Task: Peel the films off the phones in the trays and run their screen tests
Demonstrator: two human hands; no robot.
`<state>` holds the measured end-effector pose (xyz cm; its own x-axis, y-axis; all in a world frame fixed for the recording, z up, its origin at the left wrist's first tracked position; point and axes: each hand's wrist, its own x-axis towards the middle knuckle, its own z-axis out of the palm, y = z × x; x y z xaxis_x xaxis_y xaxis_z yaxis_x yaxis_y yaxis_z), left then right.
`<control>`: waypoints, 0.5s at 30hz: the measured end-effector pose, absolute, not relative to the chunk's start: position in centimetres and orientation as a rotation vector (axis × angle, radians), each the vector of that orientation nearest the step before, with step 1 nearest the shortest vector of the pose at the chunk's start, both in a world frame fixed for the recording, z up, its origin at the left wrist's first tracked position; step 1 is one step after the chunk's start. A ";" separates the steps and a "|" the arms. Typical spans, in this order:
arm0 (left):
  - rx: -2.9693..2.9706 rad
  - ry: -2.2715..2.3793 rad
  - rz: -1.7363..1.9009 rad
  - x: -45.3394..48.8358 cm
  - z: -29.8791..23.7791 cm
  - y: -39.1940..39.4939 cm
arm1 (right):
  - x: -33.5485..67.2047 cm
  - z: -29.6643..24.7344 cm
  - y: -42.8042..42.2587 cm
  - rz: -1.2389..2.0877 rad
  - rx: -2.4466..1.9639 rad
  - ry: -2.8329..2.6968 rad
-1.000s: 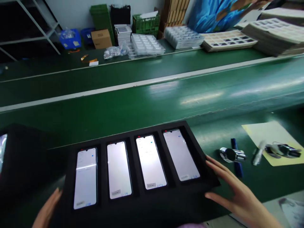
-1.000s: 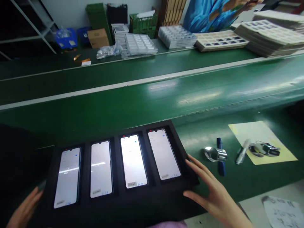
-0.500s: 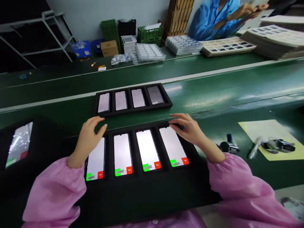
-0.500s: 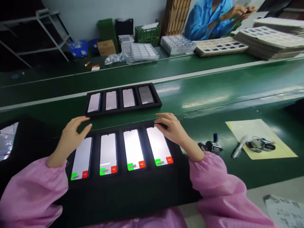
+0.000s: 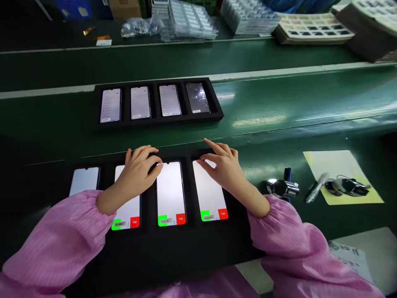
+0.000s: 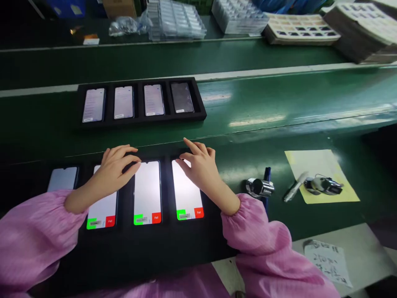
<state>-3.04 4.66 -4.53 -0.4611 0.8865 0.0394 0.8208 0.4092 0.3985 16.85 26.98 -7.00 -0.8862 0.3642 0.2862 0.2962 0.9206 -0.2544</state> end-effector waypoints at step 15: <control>2.010 2.476 0.462 3.8 -3.1 6.9 | 16.8 -7.2 26.6 0.440 -0.466 -2.706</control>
